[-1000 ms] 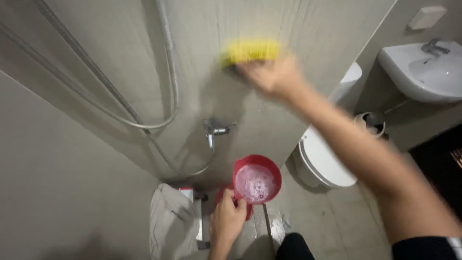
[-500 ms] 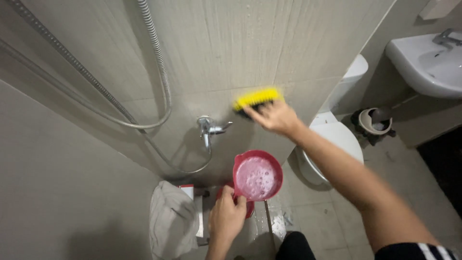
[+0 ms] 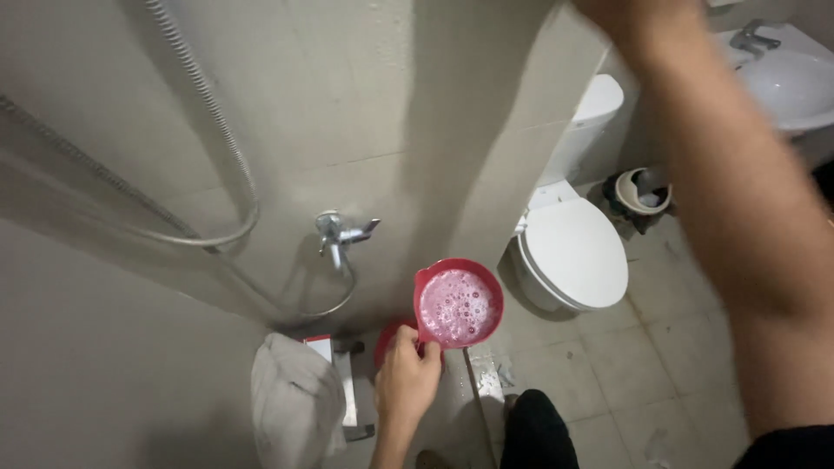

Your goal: The person cleans the bathroom walls using a yellow sponge and a red basin filled with soapy water. They dip the sponge into the basin and scrub the tiled walls around the toilet and shower area. The person also briefly handles a mop and a packet of cleaning powder.

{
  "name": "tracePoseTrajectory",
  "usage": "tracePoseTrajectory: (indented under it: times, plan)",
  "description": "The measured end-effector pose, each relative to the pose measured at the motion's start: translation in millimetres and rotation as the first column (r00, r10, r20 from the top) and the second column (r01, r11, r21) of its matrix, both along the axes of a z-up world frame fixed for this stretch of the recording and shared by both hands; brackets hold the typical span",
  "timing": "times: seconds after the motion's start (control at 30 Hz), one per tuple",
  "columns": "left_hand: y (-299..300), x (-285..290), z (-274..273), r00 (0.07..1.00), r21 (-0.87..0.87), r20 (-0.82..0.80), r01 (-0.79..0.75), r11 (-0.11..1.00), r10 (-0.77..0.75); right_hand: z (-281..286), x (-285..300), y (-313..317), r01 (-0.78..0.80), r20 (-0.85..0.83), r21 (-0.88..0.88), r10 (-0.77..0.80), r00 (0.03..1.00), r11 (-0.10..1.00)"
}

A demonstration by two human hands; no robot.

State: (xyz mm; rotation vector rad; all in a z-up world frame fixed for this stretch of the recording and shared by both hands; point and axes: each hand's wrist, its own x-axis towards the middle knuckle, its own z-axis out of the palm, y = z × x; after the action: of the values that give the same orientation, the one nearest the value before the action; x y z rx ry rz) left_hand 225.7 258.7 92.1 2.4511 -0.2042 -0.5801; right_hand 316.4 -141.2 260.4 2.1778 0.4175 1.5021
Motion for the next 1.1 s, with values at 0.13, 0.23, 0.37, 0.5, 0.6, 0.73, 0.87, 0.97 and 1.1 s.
tracePoseTrajectory:
  times: [0.13, 0.23, 0.37, 0.5, 0.6, 0.73, 0.87, 0.97, 1.1]
  plan:
    - [-13, -5, -6, 0.998, -0.043, 0.068, -0.004, 0.999, 0.007, -54, 1, 11, -0.024, -0.030, 0.130, 0.028, 0.999, 0.991]
    - [-23, -9, -18, 0.999, -0.021, 0.045, -0.013, 1.000, 0.014, -135, -16, 46, -0.032, -0.085, 0.076, 0.039, 0.996, 0.997]
    - [-39, -15, -47, 0.967, -0.033, 0.256, 0.001, 0.999, 0.007, -238, -24, 30, -0.137, -0.441, 0.053, 0.147, 0.885, 0.989]
    - [-62, -29, -29, 0.984, -0.024, 0.045, -0.171, 0.985, 0.172, -187, -29, 17, -0.185, -0.417, 0.117, 0.217, 0.883, 0.976]
    - [-76, -31, -24, 0.969, -0.001, 0.083, -0.233, 0.973, 0.232, -85, -23, -1, -0.100, -0.219, 0.007, 0.099, 0.971, 0.995]
    - [-92, -31, -11, 0.970, -0.061, 0.093, -0.218, 0.974, 0.223, 25, -12, -50, -0.200, 0.047, 0.020, 0.199, 0.979, 0.979]
    - [-104, -29, -7, 0.972, -0.157, 0.169, -0.140, 0.978, 0.166, 34, -11, -46, -0.233, 0.133, 0.102, 0.219, 0.967, 0.967]
    - [-106, -30, 2, 0.966, -0.157, 0.196, -0.137, 0.978, 0.167, 21, -26, -16, -0.180, 0.259, 0.135, 0.141, 0.956, 0.974]
    - [-88, -32, -13, 0.962, -0.176, 0.223, -0.119, 0.977, 0.157, -147, -31, 8, -0.229, 0.101, 0.243, 0.210, 0.973, 0.943]
